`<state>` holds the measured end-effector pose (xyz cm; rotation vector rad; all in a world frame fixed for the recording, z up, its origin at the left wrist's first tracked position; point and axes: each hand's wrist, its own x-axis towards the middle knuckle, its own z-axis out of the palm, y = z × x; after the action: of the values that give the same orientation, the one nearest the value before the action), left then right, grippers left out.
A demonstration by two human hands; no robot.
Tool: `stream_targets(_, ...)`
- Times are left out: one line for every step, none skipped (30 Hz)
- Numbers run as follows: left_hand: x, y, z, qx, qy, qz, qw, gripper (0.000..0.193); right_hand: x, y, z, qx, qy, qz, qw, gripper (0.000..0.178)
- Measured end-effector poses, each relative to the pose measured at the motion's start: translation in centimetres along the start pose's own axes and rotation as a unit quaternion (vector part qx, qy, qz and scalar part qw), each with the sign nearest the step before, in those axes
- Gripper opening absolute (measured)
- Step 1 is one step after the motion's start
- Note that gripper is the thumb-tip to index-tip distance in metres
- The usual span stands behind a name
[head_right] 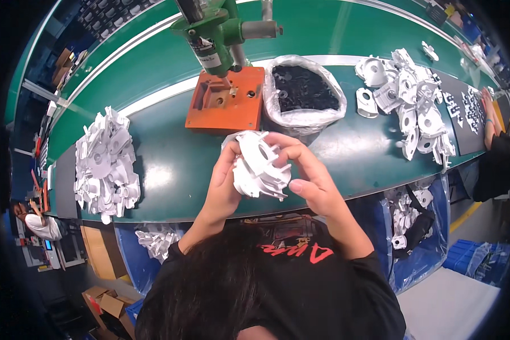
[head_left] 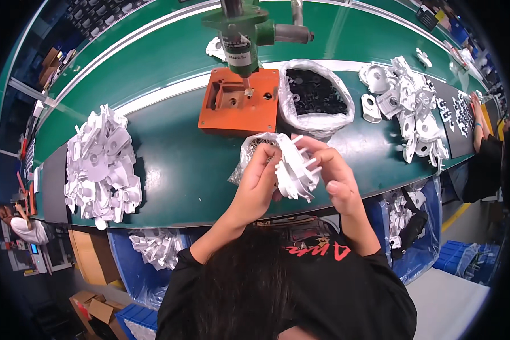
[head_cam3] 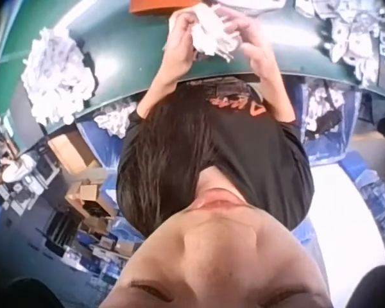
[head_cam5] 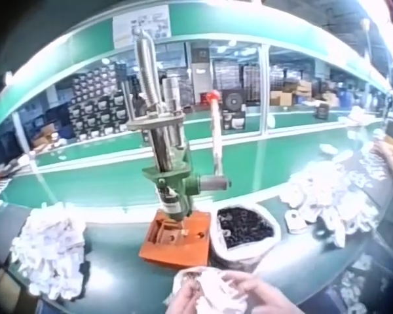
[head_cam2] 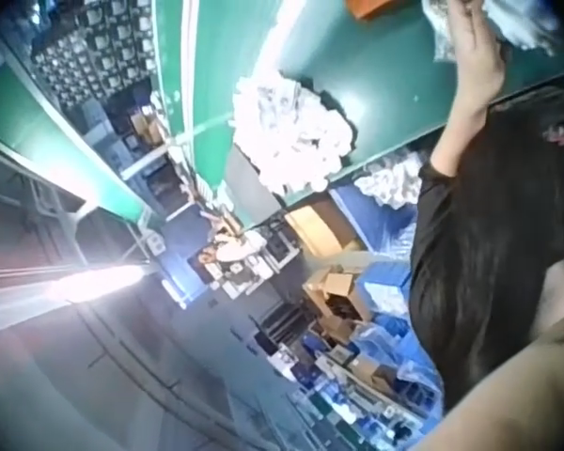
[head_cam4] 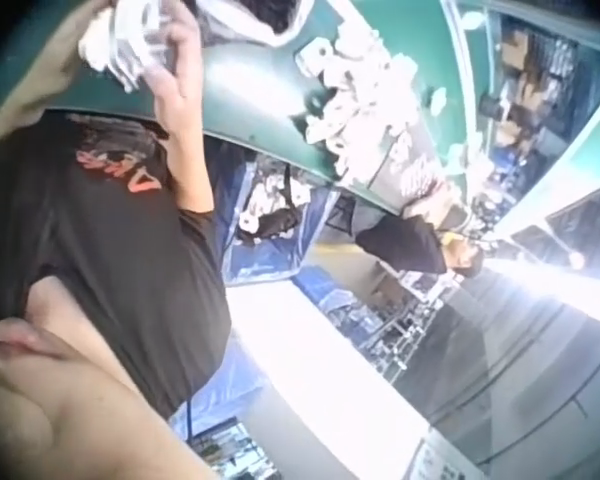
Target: Assembling plastic components using a manual press machine and small fasteners.
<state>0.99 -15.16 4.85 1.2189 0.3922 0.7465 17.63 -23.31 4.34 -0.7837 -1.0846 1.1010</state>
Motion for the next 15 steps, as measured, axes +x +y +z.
stream_targets(0.1, 0.0, 0.0, -0.017, 0.004, -0.012, 1.0, 0.015, -0.3, 0.1, -0.6, -0.076, -0.018, -0.003, 0.997, 0.043)
stream_targets(0.1, 0.0, -0.1, -0.034, 0.007, -0.024, 0.999, 0.015, -0.4, 0.2, -0.4, -0.074, -0.018, -0.003, 0.997, 0.043)
stream_targets(0.0, -0.1, -0.1, -0.033, 0.008, -0.025, 0.999, 0.015, -0.5, 0.2, -0.2, -0.132, -0.006, -0.018, 0.991, 0.042)
stream_targets(0.0, -0.4, -0.2, -0.033, 0.006, -0.017, 0.999, 0.015, -0.5, 0.1, 0.0, -0.191, 0.004, -0.033, 0.981, 0.042)
stream_targets(-0.1, -0.5, -0.2, -0.033, 0.004, -0.009, 0.999, 0.014, -0.4, -0.1, 0.1, -0.19, 0.003, -0.033, 0.981, 0.042)
stream_targets(-0.1, -0.6, -0.3, -0.033, 0.005, -0.009, 0.999, 0.014, -0.3, -0.3, 0.3, -0.192, 0.006, -0.022, 0.981, 0.044)
stream_targets(0.0, -0.6, -0.4, -0.034, 0.004, -0.011, 0.999, 0.014, -0.2, -0.5, 0.3, -0.195, 0.011, -0.01, 0.981, 0.046)
stream_targets(0.0, -0.6, -0.4, -0.036, 0.003, -0.014, 0.999, 0.014, -0.3, -0.6, 0.3, -0.195, 0.011, -0.01, 0.981, 0.046)
stream_targets(0.0, -0.6, -0.4, -0.037, 0.002, -0.014, 0.999, 0.014, -0.5, -0.7, 0.1, -0.198, 0.02, -0.01, 0.98, 0.048)
stream_targets(0.0, -0.6, -0.4, -0.05, 0.016, -0.03, 0.998, 0.015, -0.6, -0.8, 0.1, -0.2, 0.027, -0.011, 0.979, 0.05)
stream_targets(-0.1, -0.5, -0.3, -0.064, 0.03, -0.047, 0.996, 0.015, -0.7, -0.8, 0.3, -0.2, 0.027, -0.011, 0.979, 0.05)
stream_targets(0.0, -0.6, -0.3, -0.064, 0.03, -0.047, 0.996, 0.015, -0.6, -0.9, 0.4, -0.223, 0.05, -0.029, 0.973, 0.054)
stream_targets(0.0, -0.8, -0.4, -0.067, 0.021, -0.026, 0.997, 0.016, -0.6, -1.0, 0.6, -0.246, 0.072, -0.046, 0.965, 0.058)
stream_targets(0.1, -1.0, -0.5, -0.07, 0.013, -0.006, 0.997, 0.016, -0.6, -1.4, 0.8, -0.296, 0.045, -0.021, 0.954, 0.063)
stream_targets(0.0, -0.9, -0.6, -0.07, 0.013, -0.006, 0.997, 0.016, -0.6, -1.7, 1.0, -0.344, 0.017, 0.005, 0.939, 0.067)
